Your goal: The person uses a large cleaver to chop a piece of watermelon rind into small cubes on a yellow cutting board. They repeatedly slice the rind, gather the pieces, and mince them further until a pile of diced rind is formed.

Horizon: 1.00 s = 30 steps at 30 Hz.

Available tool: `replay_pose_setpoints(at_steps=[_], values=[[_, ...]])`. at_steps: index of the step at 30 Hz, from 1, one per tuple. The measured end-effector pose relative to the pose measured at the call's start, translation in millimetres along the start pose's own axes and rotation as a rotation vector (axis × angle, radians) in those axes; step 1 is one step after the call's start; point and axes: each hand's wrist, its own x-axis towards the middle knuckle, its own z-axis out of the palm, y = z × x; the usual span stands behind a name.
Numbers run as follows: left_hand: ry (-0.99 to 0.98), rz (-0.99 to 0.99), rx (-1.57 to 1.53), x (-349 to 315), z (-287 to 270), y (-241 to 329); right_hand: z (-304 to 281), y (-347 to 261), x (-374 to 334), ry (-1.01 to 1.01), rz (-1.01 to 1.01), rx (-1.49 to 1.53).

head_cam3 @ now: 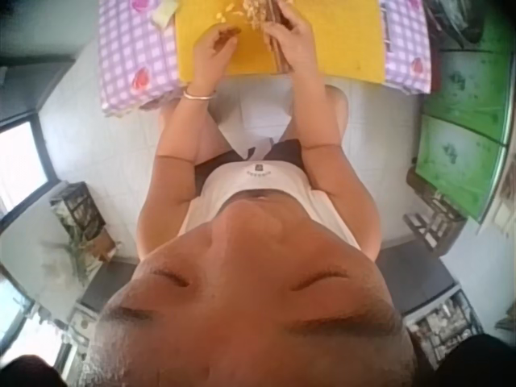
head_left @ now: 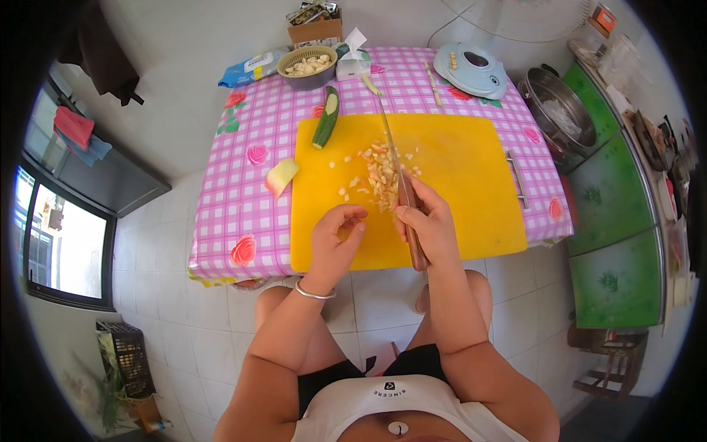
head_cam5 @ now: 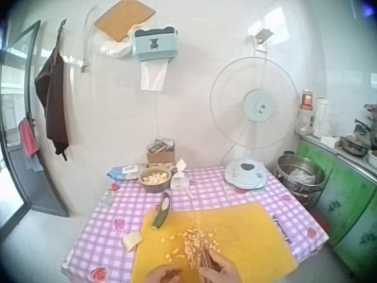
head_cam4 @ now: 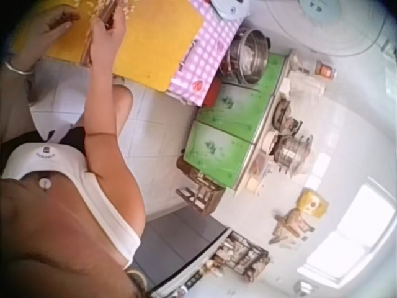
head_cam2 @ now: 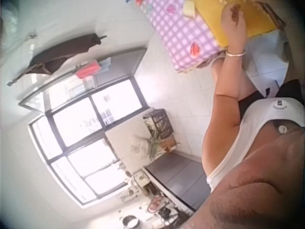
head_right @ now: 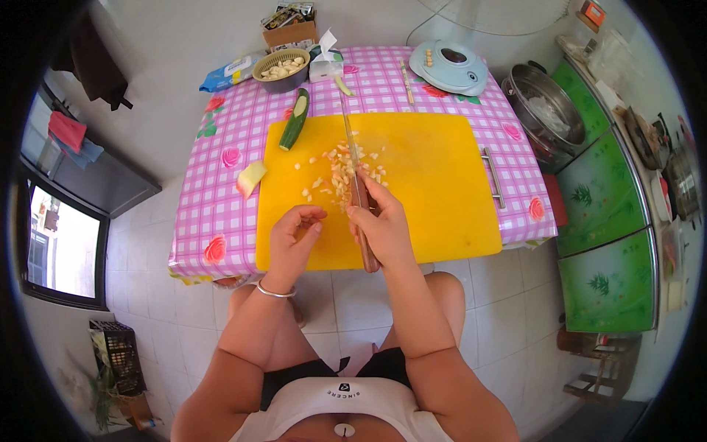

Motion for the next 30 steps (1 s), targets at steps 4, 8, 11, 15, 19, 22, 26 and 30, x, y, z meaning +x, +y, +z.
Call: replay_pose_setpoints(at_steps=[4,8,11,15,19,22,26,30], values=[[0.001,-0.018,-0.014,-1,-1,-1,3,-8,-8,-0.012,0.009,0.063],[-0.001,-0.009,0.010,-1,-1,-1,5,-1,-3,-0.042,0.012,0.030],[0.002,-0.009,0.006,-1,-1,-1,9,-8,-11,-0.047,0.008,0.056],[-0.007,-0.014,-0.007,-1,0,1,9,-2,-6,-0.061,0.039,0.035],[0.004,-0.017,-0.010,-1,-1,-2,10,0,-7,-0.076,0.024,0.062],[0.004,-0.031,-0.017,-2,-1,1,12,-6,-12,-0.072,0.033,0.090],[-0.003,-0.032,-0.014,-1,0,3,10,1,-4,-0.065,0.040,0.095],[-0.004,-0.028,0.016,-2,-3,1,14,-6,-13,-0.060,0.033,0.144]])
